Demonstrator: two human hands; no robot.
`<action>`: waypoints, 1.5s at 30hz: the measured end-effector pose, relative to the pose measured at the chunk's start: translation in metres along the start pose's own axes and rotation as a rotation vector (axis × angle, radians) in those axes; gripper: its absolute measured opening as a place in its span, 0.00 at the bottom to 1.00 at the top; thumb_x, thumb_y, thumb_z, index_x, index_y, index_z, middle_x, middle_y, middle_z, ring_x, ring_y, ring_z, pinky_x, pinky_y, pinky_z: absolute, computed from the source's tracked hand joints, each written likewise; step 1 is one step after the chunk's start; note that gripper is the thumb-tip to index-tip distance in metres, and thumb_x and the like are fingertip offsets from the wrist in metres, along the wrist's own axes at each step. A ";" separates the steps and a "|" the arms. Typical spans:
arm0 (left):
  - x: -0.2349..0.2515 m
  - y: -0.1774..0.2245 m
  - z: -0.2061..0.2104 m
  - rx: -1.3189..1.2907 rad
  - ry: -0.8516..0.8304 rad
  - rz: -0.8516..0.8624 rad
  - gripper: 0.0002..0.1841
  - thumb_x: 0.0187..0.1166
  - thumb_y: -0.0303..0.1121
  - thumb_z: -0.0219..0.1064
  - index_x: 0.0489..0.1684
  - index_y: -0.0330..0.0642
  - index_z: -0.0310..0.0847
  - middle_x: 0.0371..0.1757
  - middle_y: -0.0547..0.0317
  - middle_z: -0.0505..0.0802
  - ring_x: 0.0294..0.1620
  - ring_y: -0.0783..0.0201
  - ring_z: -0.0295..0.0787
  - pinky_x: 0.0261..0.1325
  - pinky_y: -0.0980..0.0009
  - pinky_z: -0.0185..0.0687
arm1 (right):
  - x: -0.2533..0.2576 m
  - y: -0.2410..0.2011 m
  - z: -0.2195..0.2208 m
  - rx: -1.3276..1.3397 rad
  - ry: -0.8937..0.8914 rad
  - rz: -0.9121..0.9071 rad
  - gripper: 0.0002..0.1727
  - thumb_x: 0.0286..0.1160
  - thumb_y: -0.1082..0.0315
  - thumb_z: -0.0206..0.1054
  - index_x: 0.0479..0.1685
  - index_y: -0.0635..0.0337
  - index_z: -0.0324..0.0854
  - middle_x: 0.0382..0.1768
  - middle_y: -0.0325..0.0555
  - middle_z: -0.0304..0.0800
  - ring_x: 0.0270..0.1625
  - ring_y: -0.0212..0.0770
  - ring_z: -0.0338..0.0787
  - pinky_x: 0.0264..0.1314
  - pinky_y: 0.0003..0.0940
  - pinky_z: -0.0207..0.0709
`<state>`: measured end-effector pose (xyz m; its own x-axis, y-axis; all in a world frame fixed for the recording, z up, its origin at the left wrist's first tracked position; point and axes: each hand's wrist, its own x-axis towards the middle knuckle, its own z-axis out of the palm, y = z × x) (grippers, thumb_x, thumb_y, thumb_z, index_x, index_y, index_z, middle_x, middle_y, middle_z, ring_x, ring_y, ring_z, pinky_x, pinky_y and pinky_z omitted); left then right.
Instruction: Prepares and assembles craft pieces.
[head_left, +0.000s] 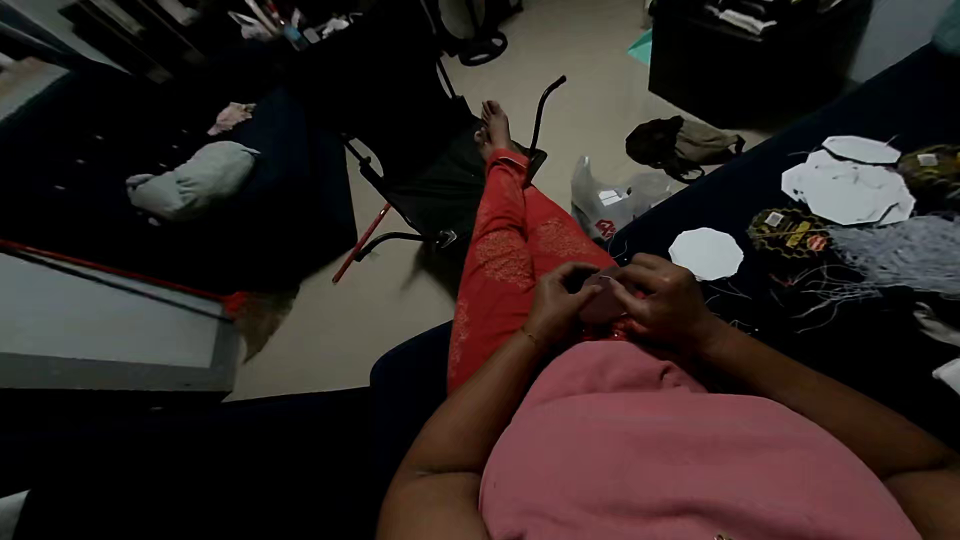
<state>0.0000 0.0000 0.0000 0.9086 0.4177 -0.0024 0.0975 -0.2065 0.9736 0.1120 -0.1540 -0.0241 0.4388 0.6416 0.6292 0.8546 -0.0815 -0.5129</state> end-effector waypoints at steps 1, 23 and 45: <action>0.000 0.001 0.000 0.001 0.001 -0.003 0.13 0.73 0.22 0.74 0.53 0.29 0.86 0.45 0.53 0.94 0.45 0.73 0.89 0.55 0.75 0.86 | 0.000 0.000 0.001 -0.009 0.003 -0.010 0.13 0.74 0.62 0.66 0.35 0.62 0.93 0.27 0.49 0.87 0.31 0.47 0.88 0.32 0.44 0.82; -0.005 -0.010 0.006 0.242 0.060 0.383 0.04 0.72 0.22 0.72 0.35 0.29 0.92 0.44 0.48 0.91 0.44 0.70 0.87 0.53 0.76 0.84 | 0.001 -0.002 -0.016 0.085 -0.052 0.104 0.17 0.79 0.54 0.68 0.37 0.60 0.93 0.33 0.47 0.92 0.37 0.41 0.91 0.43 0.42 0.87; 0.000 -0.015 -0.007 0.298 -0.166 0.473 0.61 0.51 0.47 0.88 0.86 0.20 0.55 0.84 0.30 0.70 0.82 0.45 0.72 0.81 0.53 0.71 | 0.009 0.013 -0.020 0.591 -0.032 0.584 0.05 0.75 0.70 0.71 0.44 0.62 0.86 0.30 0.37 0.89 0.30 0.26 0.87 0.37 0.24 0.85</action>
<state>-0.0045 0.0093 -0.0127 0.9304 0.0803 0.3576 -0.2458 -0.5868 0.7715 0.1328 -0.1645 -0.0132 0.7510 0.6421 0.1542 0.2008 0.0004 -0.9796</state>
